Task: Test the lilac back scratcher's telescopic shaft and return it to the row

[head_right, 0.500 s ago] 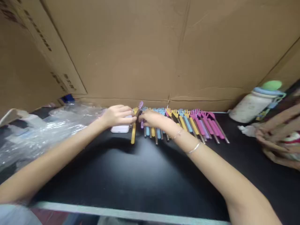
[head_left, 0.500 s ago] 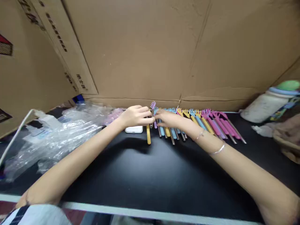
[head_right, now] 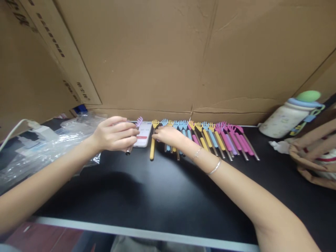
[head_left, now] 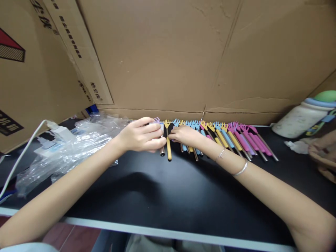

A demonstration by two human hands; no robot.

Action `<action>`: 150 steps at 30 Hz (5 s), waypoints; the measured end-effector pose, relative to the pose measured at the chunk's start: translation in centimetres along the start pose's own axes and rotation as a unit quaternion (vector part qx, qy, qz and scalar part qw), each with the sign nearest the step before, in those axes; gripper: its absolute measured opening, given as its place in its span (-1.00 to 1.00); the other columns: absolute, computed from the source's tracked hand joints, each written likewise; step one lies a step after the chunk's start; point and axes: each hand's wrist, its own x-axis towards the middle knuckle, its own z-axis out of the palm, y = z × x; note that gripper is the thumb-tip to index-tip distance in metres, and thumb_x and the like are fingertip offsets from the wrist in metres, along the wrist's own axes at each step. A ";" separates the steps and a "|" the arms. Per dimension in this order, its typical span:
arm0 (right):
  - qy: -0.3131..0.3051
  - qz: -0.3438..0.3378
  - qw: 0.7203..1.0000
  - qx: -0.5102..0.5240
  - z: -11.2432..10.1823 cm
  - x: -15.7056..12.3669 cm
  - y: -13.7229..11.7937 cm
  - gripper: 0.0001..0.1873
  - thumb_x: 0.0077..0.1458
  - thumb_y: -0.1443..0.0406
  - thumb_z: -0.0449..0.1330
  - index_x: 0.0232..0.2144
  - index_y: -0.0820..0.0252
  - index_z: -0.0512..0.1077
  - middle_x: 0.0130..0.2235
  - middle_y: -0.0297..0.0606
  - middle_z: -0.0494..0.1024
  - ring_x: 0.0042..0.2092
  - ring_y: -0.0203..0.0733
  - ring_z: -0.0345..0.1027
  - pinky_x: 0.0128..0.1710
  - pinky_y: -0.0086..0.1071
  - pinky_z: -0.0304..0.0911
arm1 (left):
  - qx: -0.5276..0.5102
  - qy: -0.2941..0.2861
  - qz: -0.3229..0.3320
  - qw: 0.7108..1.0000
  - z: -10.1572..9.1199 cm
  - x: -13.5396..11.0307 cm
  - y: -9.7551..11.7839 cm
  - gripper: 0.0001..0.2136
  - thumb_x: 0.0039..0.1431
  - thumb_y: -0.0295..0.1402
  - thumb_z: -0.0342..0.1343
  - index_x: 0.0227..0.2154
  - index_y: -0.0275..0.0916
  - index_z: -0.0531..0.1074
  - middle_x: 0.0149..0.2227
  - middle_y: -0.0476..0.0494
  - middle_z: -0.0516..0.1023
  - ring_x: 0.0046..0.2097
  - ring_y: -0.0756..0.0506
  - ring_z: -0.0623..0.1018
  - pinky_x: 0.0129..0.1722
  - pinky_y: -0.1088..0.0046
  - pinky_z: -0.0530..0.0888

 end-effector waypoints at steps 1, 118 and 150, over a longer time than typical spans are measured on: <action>0.010 0.002 1.000 -0.003 -0.2 -0.2 0.0 -0.82 0.17 0.36 0.01 -0.35 0.22 0.42 -0.36 -0.22 0.46 -0.29 -0.25 0.28 -0.34 -0.40 0.08 | 0.006 -0.008 0.007 1.000 -0.3 -0.1 0.2 -0.89 0.20 -0.36 -0.06 -0.43 -0.14 0.30 -0.46 0.10 0.51 -0.38 0.05 0.46 -0.29 0.47 0.33; 0.087 0.240 0.920 0.298 -0.1 -12.6 -4.5 -0.79 0.18 0.17 -0.01 -0.22 0.14 0.29 -0.32 -0.30 0.47 -0.36 -0.31 0.33 -0.36 -0.46 0.20 | -0.233 -0.178 -0.388 0.874 1.1 -0.6 9.1 -0.83 0.24 -0.28 -0.06 -0.20 -0.16 0.38 -0.30 0.02 0.56 -0.32 0.05 0.54 -0.46 0.62 0.32; 0.088 0.165 0.965 0.182 -0.5 -14.4 -3.3 -0.76 0.19 0.20 0.00 -0.15 0.14 0.34 -0.35 -0.33 0.53 -0.41 -0.36 0.39 -0.43 -0.52 0.19 | -0.206 -0.181 -0.319 0.907 1.1 -0.9 8.3 -0.81 0.27 -0.31 -0.08 -0.16 -0.06 0.41 -0.41 0.05 0.52 -0.39 0.04 0.48 -0.47 0.58 0.28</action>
